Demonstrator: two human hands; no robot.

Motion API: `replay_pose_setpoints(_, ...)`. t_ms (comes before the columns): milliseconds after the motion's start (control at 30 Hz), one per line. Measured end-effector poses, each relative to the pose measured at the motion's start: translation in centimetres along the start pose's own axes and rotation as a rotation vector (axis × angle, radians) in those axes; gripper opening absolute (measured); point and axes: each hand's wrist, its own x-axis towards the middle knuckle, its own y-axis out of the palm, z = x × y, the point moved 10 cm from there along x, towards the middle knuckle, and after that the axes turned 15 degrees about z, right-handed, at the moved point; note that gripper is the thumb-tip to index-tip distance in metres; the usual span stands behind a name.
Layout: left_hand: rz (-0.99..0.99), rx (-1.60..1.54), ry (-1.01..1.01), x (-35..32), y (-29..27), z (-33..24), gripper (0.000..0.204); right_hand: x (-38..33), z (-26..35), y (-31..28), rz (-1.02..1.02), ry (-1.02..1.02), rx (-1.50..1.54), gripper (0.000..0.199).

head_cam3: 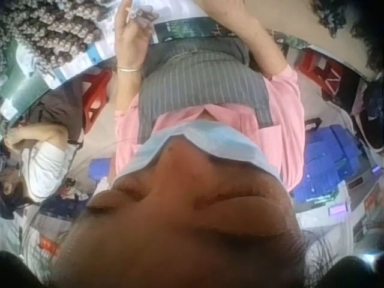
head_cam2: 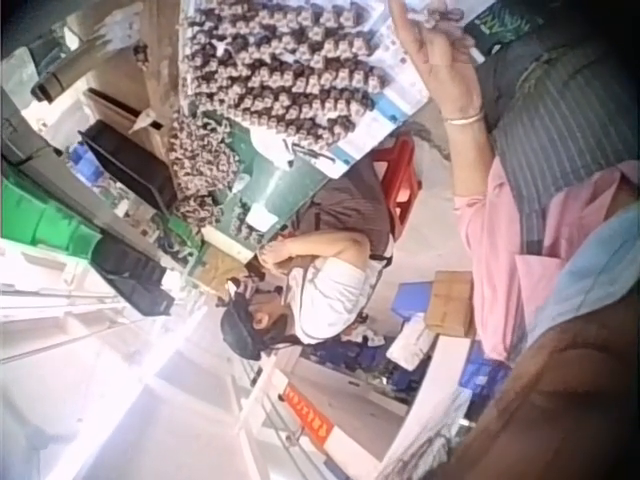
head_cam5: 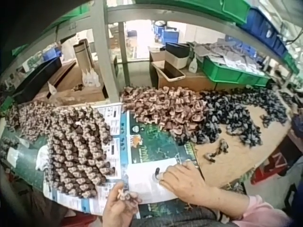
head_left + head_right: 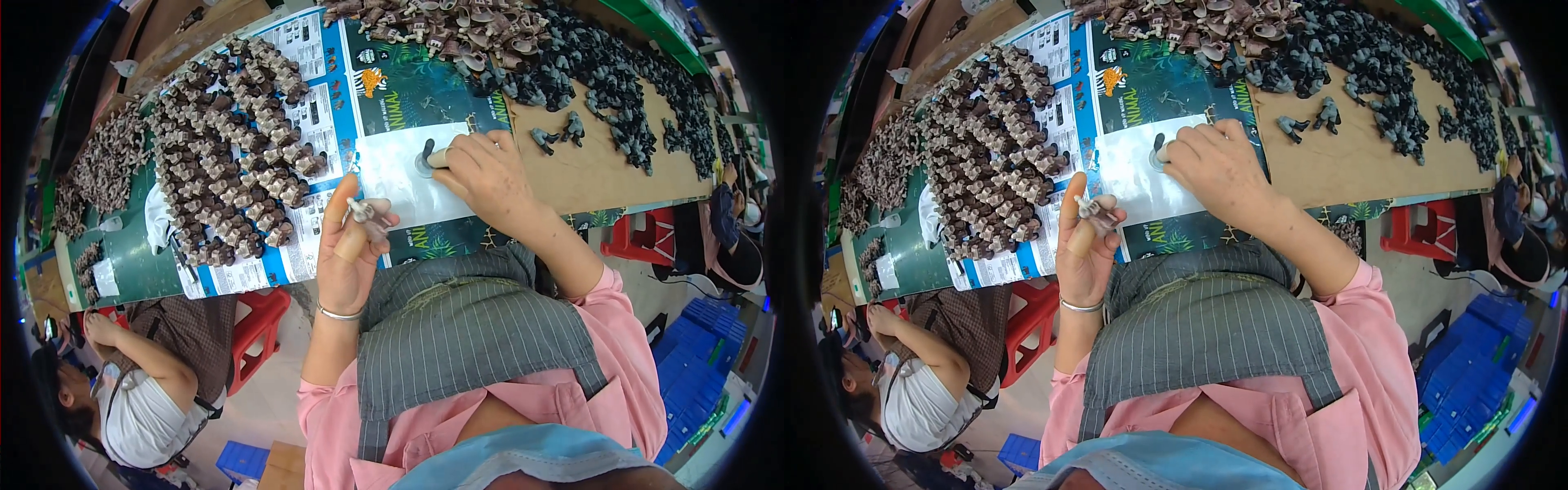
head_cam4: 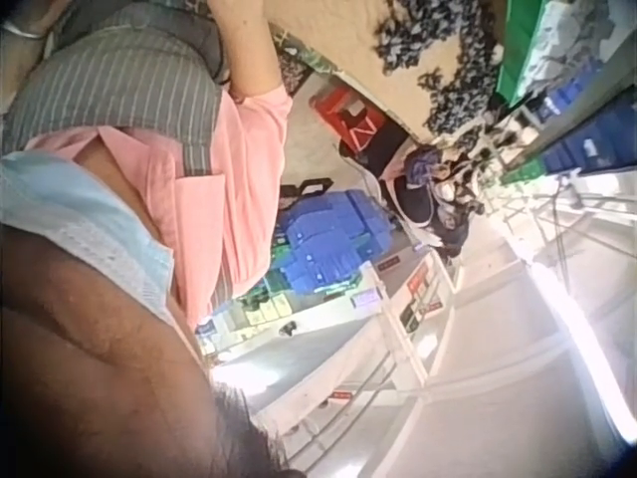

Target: The person assembles small plastic components and rubber fittings by hand at a manufacturing workstation.

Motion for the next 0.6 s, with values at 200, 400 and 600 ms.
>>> replay_pose_setpoints(200,-0.276,-0.006,-0.059,-0.2,0.6,0.3,0.071,-0.3,-0.3,-0.4,-0.066,-0.001,0.002,0.015)
replay_pose_setpoints(400,-0.17,0.013,-0.056,0.6,2.3,0.5,0.076,-0.7,-1.2,-0.1,-0.047,0.038,0.062,0.016)
replay_pose_setpoints(600,-0.38,0.272,-0.155,-0.3,0.4,0.8,0.052,-0.7,-0.8,-0.1,-0.079,0.007,0.104,0.015)
